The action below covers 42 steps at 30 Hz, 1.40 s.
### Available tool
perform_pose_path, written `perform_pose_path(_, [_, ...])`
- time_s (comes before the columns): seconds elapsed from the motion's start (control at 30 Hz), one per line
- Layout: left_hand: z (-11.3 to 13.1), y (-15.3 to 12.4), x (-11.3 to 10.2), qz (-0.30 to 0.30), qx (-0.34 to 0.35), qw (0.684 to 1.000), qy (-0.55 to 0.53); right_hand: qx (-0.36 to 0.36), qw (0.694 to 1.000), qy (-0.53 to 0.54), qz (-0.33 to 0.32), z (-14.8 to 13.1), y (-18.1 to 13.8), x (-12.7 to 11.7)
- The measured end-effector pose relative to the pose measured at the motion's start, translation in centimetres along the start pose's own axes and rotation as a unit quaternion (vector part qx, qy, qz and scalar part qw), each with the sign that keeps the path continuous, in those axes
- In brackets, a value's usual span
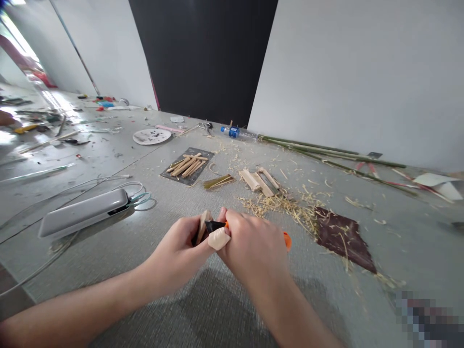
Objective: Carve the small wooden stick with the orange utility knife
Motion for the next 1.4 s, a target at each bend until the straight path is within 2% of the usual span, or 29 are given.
perform_pose_path(0.37, [0.15,-0.27,-0.71,0.037,0.024,0.993,0.111,0.004,1.0,0.012,0.001,-0.08,0.12,-0.24])
perform_pose_path(0.7, [0.01,-0.06,-0.65,0.028,0.007,0.996,0.086,-0.016,0.999,0.015,0.043,0.09,-0.1,-0.02])
perform_pose_path(0.97, [-0.16,-0.13,-0.65,0.036,0.008,0.994,0.098,-0.008,1.0,0.013,0.007,0.1,0.15,0.01])
perform_pose_path(1.4, [-0.16,-0.01,-0.73,0.041,0.001,0.995,0.089,-0.007,1.0,-0.001,0.017,0.11,0.1,-0.1])
Point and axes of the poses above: each hand's wrist, its own y-axis towards the middle knuckle, its own x-axis out of the palm, z = x × y, the point moved 6 cm from there along y, towards the middle knuckle, and after that the axes turned 4 degrees about -z, right-handed, at the moved point
